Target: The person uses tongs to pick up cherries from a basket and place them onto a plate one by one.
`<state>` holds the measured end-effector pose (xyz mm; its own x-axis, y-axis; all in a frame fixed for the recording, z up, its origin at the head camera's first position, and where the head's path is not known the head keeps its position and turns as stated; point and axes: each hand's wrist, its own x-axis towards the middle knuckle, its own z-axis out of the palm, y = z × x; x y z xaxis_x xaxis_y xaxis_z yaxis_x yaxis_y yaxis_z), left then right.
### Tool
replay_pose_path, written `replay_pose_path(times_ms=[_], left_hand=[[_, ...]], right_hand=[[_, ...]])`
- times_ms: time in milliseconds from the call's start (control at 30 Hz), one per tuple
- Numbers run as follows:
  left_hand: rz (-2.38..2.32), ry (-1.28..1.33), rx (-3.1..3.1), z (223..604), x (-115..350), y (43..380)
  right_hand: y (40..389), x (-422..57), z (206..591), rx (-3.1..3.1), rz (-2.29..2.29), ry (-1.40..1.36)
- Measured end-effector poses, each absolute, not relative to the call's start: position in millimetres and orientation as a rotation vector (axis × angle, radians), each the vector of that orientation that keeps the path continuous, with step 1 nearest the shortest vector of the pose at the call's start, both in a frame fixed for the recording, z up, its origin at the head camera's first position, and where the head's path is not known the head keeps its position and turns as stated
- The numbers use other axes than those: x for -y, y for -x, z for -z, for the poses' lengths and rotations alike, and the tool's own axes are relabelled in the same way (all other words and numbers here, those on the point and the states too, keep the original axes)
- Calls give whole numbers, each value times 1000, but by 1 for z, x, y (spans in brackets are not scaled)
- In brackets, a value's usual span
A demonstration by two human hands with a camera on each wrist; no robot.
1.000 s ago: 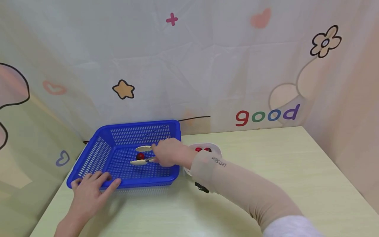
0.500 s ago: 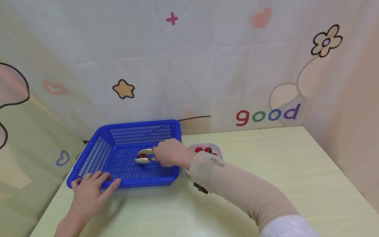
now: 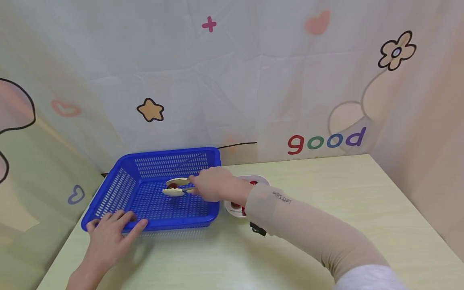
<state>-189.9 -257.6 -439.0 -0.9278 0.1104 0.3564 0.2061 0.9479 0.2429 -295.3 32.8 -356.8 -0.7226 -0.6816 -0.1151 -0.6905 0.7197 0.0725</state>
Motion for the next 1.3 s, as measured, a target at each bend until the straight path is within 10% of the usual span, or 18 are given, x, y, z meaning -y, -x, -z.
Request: replay_pose_path(times_ms=[1300], left_hand=[[408,257,2743,439,257,188]], right_hand=[[227,-192,345,-3095,254,1169]])
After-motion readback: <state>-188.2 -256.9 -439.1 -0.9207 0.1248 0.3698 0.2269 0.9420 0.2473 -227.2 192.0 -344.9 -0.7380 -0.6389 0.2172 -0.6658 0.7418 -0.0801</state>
